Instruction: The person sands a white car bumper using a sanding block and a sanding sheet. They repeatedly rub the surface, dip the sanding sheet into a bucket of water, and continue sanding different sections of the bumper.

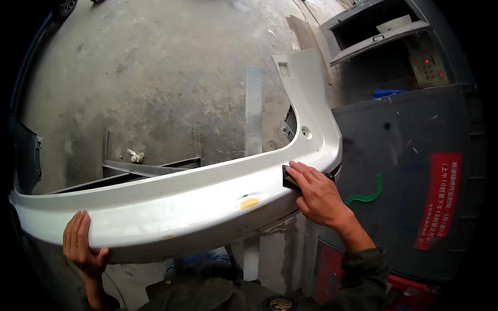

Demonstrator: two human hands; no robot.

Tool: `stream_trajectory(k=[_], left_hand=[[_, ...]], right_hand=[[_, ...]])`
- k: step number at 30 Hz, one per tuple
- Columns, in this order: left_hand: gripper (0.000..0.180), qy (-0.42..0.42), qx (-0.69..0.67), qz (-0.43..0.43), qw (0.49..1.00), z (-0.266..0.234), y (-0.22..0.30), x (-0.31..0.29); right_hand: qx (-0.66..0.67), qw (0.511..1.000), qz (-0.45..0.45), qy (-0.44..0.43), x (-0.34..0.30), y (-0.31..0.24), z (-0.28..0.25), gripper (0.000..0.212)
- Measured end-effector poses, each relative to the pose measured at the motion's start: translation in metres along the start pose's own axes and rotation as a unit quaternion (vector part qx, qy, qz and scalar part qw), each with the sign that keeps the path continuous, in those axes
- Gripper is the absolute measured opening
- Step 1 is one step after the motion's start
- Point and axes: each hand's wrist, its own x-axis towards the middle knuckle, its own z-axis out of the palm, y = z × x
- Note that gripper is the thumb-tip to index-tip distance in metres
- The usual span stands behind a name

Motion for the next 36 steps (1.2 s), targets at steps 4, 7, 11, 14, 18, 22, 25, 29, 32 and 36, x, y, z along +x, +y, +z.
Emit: stream_trajectory(k=[4,7,11,14,18,22,25,29,32,36], left_hand=[[0.093,-0.016,0.020,0.004,1.000,0.005,-0.003,-0.003],[0.092,-0.034,0.015,0.024,0.999,-0.001,-0.004,0.003],[0.090,-0.026,-0.013,0.018,0.999,-0.001,-0.003,0.005],[0.090,-0.031,-0.016,0.016,0.999,-0.001,-0.004,0.003],[0.088,-0.029,-0.021,0.023,0.999,0.001,-0.007,0.001],[0.086,-0.013,-0.024,0.024,0.999,0.001,-0.007,0.002],[0.081,-0.015,-0.033,0.022,0.999,-0.003,-0.006,0.003],[0.080,0.014,-0.036,0.037,0.999,0.004,-0.007,0.007],[0.076,0.026,-0.043,0.037,0.998,0.004,-0.007,0.006],[0.074,0.050,-0.036,0.042,0.997,0.007,-0.004,0.007]], right_hand=[[-0.024,0.998,0.011,-0.062,0.018,-0.008,-0.008,0.065],[-0.015,0.998,-0.006,-0.059,0.021,-0.005,-0.002,0.065],[0.005,0.997,-0.040,-0.071,0.035,-0.042,-0.004,0.065],[-0.019,0.994,-0.066,-0.090,0.045,-0.084,-0.006,0.067],[0.002,0.988,-0.121,-0.096,0.054,-0.132,-0.005,0.069],[0.081,0.981,-0.169,-0.050,0.053,-0.148,0.001,0.064],[0.110,0.982,-0.150,-0.018,0.044,-0.137,0.004,0.059],[0.065,0.992,-0.053,0.091,0.021,-0.089,0.018,0.047],[0.027,0.997,0.041,0.059,0.012,-0.037,0.011,0.042],[0.014,0.998,0.050,0.034,0.008,-0.032,0.012,0.045]])
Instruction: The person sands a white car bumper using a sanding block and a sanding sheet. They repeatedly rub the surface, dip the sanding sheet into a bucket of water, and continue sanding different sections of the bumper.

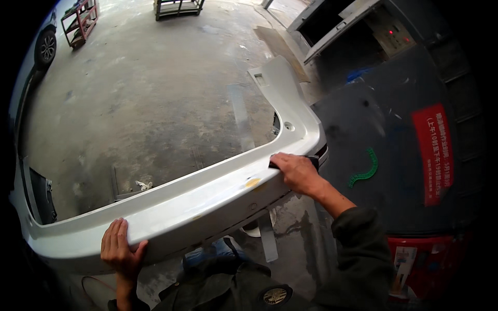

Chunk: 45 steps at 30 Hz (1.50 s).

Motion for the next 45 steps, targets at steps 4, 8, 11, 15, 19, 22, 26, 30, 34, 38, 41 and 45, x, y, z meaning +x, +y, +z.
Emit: stream_trajectory(k=[4,8,11,15,19,22,26,30,34,38,41,45], left_hand=[[0.075,0.020,0.016,0.004,1.000,-0.003,0.002,0.004],[0.070,0.039,0.003,0.012,0.999,-0.003,0.003,0.008],[0.069,0.044,-0.004,0.018,0.999,-0.002,0.003,0.008],[0.067,0.050,-0.010,0.017,0.999,-0.005,0.000,0.006],[0.067,0.058,-0.011,0.012,0.998,-0.005,-0.001,0.005],[0.068,0.060,-0.010,0.014,0.998,-0.004,0.003,0.009],[0.071,0.049,-0.004,0.012,0.999,-0.001,0.006,0.009],[0.074,0.021,-0.018,-0.006,1.000,0.001,0.004,0.003],[0.077,-0.019,0.005,-0.012,1.000,-0.004,0.004,0.002],[0.084,-0.050,0.028,-0.023,0.998,-0.005,-0.001,-0.009],[0.084,-0.102,0.044,-0.015,0.994,-0.015,-0.006,-0.017],[0.087,-0.107,0.057,-0.016,0.993,-0.013,-0.014,-0.023]], right_hand=[[-0.029,0.994,-0.102,-0.028,0.018,-0.058,0.007,0.049],[-0.022,0.985,-0.167,-0.047,0.024,-0.116,0.004,0.052],[0.002,0.984,-0.170,-0.053,0.027,-0.163,0.005,0.064],[0.078,0.961,-0.260,-0.045,0.033,-0.190,0.010,0.077],[0.042,0.984,-0.120,-0.127,0.025,-0.123,-0.022,0.054],[0.017,0.994,-0.108,-0.025,0.008,-0.071,-0.018,0.059],[0.110,0.949,-0.290,0.062,0.030,-0.142,0.016,0.065],[0.172,0.914,-0.365,0.041,0.039,-0.209,0.022,0.080],[0.145,0.947,-0.284,-0.042,0.036,-0.135,0.009,0.074],[0.090,0.979,-0.163,-0.084,0.022,-0.019,-0.002,0.069],[0.031,0.992,-0.059,-0.109,0.009,0.059,-0.008,0.062],[-0.008,0.991,0.030,-0.126,0.004,0.132,-0.005,0.058]])
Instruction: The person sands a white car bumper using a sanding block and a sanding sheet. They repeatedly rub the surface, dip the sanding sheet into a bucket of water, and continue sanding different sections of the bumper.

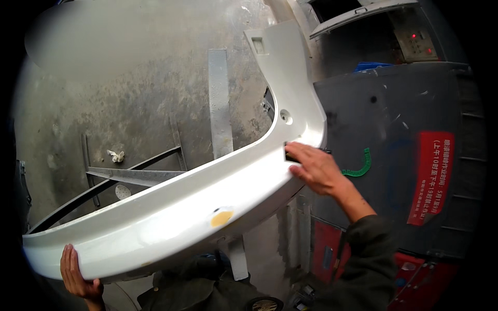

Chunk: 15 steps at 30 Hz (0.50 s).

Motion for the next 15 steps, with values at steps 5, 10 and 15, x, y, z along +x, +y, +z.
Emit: stream_trajectory(k=[5,10,15], left_hand=[[0.087,-0.026,0.022,0.007,0.999,-0.004,-0.004,-0.005],[0.090,0.002,0.019,0.016,1.000,-0.016,0.019,0.022],[0.087,-0.011,0.020,0.007,1.000,-0.007,-0.003,-0.005]], right_hand=[[-0.003,0.999,0.025,0.020,0.006,0.041,0.008,0.071],[0.008,0.999,-0.030,0.023,0.010,-0.005,0.002,0.077],[0.027,0.989,-0.134,0.057,0.008,-0.050,-0.005,0.064]])
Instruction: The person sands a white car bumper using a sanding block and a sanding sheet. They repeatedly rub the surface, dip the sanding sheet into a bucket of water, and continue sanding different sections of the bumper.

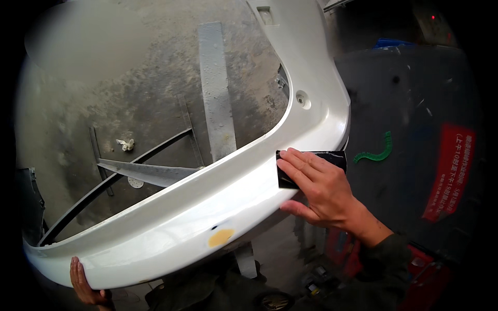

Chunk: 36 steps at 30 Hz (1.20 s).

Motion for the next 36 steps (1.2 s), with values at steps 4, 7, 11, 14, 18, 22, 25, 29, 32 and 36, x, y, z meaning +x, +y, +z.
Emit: stream_trajectory(k=[4,7,11,14,18,22,25,29,32,36], left_hand=[[0.086,0.000,-0.017,-0.003,1.000,0.003,-0.004,0.001],[0.085,-0.032,0.012,-0.005,0.999,-0.004,0.000,0.005],[0.084,0.003,-0.003,-0.012,1.000,-0.001,0.008,0.010],[0.083,0.022,-0.016,-0.003,1.000,0.001,0.008,0.013],[0.077,0.036,-0.016,0.015,0.999,0.001,0.014,0.024],[0.077,0.053,-0.017,0.011,0.998,0.002,0.018,0.023],[0.077,0.064,-0.026,0.011,0.998,0.003,0.018,0.023],[0.075,0.100,-0.039,0.023,0.994,0.014,0.014,0.025],[0.072,0.123,-0.038,0.027,0.991,0.017,0.015,0.027],[0.070,0.144,-0.033,0.024,0.989,0.016,0.014,0.024]], right_hand=[[0.027,0.999,-0.021,0.034,-0.026,0.029,0.005,0.061],[0.007,0.997,0.005,0.074,-0.035,0.025,0.012,0.056],[0.041,0.995,-0.050,0.079,-0.024,-0.014,0.014,0.058],[0.046,0.989,-0.089,0.107,-0.023,-0.011,0.017,0.060],[-0.014,0.988,-0.010,0.156,-0.044,0.021,0.022,0.058],[-0.043,0.981,-0.016,0.187,-0.033,-0.028,0.032,0.050],[0.000,0.970,-0.062,0.236,-0.031,-0.036,0.038,0.046],[-0.075,0.950,0.075,0.294,-0.064,0.004,0.052,0.049],[-0.076,0.937,0.091,0.328,-0.048,-0.030,0.078,0.051],[-0.056,0.929,0.011,0.366,-0.027,-0.096,0.093,0.053]])
